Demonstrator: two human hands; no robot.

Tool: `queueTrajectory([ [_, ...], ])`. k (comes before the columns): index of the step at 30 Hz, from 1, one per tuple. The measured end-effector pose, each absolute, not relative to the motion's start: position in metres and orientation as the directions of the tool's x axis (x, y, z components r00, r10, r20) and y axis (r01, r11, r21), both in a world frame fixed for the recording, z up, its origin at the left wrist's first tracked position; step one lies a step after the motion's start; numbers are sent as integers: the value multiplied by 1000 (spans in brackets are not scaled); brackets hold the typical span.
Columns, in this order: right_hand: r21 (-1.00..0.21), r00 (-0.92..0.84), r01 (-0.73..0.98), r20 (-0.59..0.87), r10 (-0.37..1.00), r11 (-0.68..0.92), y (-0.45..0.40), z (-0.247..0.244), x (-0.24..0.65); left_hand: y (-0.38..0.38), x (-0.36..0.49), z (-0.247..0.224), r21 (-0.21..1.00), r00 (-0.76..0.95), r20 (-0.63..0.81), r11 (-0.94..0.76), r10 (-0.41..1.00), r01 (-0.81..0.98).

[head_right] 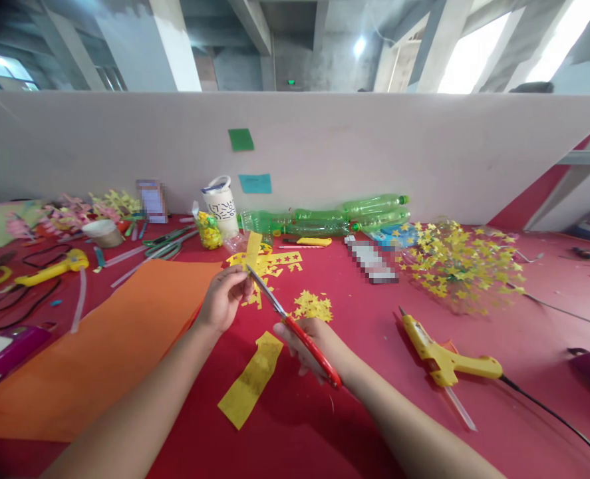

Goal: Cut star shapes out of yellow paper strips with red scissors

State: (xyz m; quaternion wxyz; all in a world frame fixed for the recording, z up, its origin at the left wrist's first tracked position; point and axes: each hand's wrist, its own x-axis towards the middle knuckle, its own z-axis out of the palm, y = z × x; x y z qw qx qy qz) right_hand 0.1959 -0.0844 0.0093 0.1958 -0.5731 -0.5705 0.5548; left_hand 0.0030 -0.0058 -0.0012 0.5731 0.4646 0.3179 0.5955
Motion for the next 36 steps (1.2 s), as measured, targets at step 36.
queueTrajectory([
  [36,-875,-335,453,-343,878,-169,-85,7,200,-3,0,3,923,19,191,-173,981,-345],
])
